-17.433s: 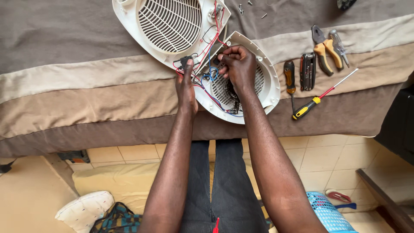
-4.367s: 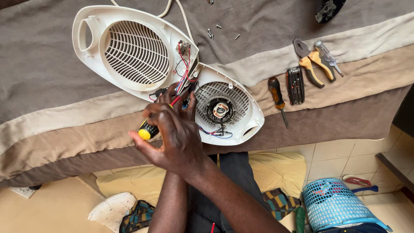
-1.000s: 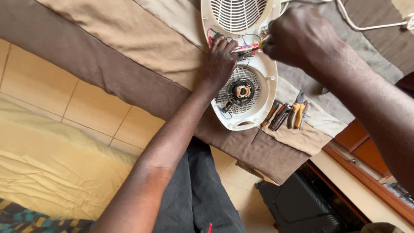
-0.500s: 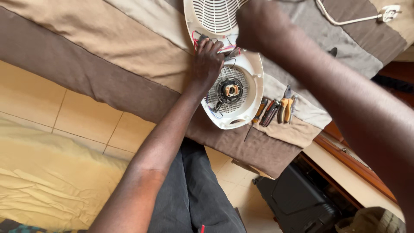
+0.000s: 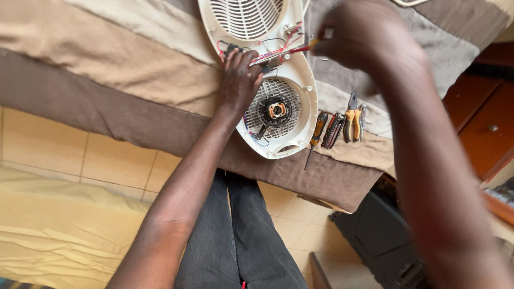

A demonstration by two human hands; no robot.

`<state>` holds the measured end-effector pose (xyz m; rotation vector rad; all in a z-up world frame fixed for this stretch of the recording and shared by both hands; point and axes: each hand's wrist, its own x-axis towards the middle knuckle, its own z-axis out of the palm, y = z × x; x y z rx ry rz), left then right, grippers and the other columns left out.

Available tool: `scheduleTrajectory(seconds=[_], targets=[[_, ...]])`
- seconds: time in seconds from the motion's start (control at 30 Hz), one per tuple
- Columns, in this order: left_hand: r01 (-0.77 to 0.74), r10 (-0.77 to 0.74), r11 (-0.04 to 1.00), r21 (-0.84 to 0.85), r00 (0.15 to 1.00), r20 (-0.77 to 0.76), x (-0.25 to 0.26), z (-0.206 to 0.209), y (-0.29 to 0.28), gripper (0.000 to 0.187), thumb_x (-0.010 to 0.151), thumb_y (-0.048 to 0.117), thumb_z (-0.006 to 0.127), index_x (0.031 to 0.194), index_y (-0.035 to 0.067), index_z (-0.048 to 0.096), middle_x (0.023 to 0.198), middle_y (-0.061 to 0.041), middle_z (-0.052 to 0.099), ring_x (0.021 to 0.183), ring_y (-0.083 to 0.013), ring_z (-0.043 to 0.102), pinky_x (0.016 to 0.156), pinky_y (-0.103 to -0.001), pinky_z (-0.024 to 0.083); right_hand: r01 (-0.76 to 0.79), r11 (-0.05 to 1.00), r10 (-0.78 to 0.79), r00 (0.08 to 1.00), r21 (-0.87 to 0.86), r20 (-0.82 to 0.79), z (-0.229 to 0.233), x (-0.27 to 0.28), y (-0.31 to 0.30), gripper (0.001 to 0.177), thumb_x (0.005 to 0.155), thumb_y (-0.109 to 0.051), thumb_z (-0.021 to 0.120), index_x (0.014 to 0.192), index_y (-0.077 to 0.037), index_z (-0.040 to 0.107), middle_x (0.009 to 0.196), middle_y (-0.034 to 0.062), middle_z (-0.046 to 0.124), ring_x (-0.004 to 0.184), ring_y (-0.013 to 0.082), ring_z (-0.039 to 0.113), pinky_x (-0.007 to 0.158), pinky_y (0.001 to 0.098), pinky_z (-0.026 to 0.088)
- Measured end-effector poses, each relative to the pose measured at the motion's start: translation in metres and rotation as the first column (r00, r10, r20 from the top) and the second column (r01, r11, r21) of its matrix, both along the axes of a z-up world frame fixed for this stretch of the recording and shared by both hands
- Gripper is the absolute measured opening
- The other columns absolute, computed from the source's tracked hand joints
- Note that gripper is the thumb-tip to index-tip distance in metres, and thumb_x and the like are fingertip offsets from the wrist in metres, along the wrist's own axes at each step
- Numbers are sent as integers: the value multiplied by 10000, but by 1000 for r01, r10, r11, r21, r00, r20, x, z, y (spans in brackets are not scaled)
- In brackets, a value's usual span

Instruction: The person disassembles a white electric fan on a bed, removes the fan blade, and manipulates internal wiring and components using a screwdriver and pliers. They then reattach the fan blade and continue adjusting internal parts.

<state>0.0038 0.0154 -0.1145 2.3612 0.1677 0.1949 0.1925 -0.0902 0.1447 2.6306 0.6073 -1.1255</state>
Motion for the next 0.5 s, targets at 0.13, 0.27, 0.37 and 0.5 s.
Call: scheduleTrajectory(seconds=[0.13,0.27,0.37,0.5], targets=[[9,-9,1000,28,1000,1,-3,16,0,121,858,128,842,932,60,774,1334,-109,644,1279,-263,568,1204,-517,350,428,734,-523,851,527,37,-7,-30,-122,190,1035,-209,678,1144,-61,726,973,126,775,797,153,758,731,330,643],[22,-19,997,69,999,-40,-2,38,-3,162,857,145,832,989,62,791,1359,-88,637,1268,-251,569,1200,-508,367,713,467,-841,540,523,15,-87,-103,-200,140,946,-121,710,1049,-43,656,916,87,737,747,153,714,671,338,627],[0,4,993,116,1000,-30,-1,43,-7,157,893,164,829,1015,72,790,1402,-73,612,1296,-237,561,1211,-506,375,689,640,-764,619,340,181,-143,-119,-233,215,926,-203,806,1017,-50,686,922,121,741,742,200,694,675,383,572],[-9,17,993,118,998,-64,-14,47,-10,139,908,154,823,1012,69,788,1435,-73,591,1317,-274,545,1198,-483,406,416,797,-594,671,439,444,-191,-106,-237,230,913,-203,844,997,-59,686,944,99,711,828,229,689,720,380,570]])
